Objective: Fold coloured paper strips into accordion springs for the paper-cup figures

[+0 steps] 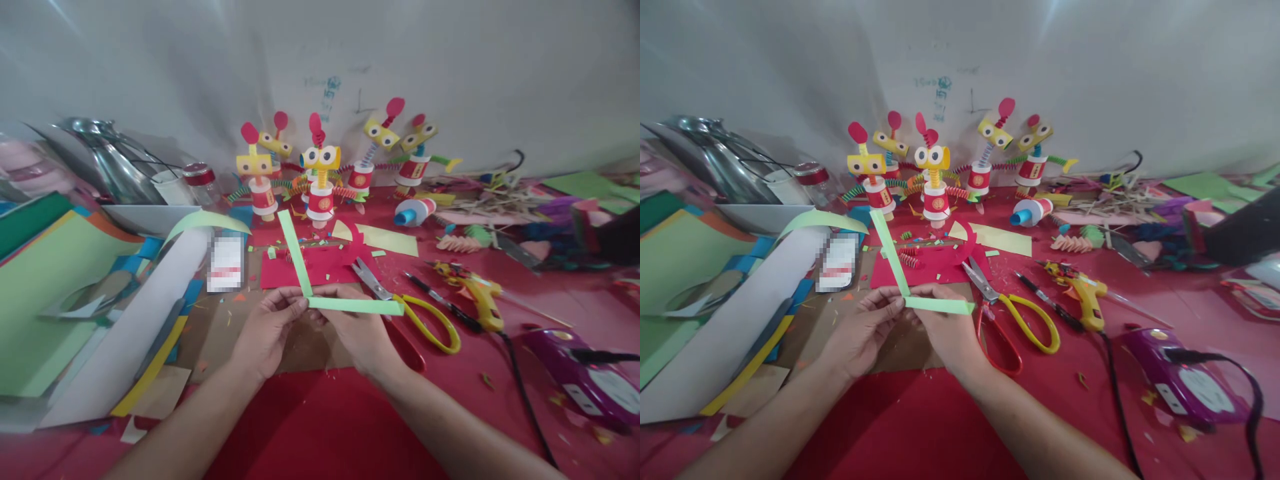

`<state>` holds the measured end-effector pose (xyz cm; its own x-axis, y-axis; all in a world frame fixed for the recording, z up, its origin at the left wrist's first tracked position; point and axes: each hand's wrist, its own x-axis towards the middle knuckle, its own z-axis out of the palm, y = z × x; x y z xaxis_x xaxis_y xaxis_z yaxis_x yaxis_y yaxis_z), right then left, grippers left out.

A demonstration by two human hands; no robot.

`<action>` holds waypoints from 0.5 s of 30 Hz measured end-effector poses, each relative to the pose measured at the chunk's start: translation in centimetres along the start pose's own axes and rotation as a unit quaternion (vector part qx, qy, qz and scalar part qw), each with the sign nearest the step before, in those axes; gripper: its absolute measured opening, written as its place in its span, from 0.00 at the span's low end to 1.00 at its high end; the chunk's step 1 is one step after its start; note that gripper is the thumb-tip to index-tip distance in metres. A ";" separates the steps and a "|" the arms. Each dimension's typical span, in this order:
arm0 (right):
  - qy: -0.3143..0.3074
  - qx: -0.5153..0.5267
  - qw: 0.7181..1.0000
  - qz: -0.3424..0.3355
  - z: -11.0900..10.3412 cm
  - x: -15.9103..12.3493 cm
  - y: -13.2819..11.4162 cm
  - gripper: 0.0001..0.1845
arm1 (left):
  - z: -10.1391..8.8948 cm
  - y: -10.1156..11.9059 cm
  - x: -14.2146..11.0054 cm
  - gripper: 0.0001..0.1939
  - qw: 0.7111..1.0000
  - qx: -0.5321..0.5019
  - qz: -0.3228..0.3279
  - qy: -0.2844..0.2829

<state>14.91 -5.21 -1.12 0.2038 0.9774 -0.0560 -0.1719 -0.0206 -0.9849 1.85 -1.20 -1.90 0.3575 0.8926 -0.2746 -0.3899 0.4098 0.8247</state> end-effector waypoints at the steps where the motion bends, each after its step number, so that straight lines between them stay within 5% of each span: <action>1: -0.001 -0.005 1.000 -0.003 0.0 0.0 0.0 0.08 | 0.0 0.0 0.0 0.11 1.000 0.000 -0.001 0.001; 15: -0.043 -0.042 0.998 -0.003 -1.0 0.4 0.0 0.07 | 0.3 0.2 -0.1 0.11 1.000 0.005 -0.005 0.022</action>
<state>15.95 -5.05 -1.33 0.1203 0.9920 -0.0393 -0.0883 -0.0288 -0.9957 2.00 -1.33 -1.57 0.3231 0.8960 -0.3048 -0.3779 0.4174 0.8264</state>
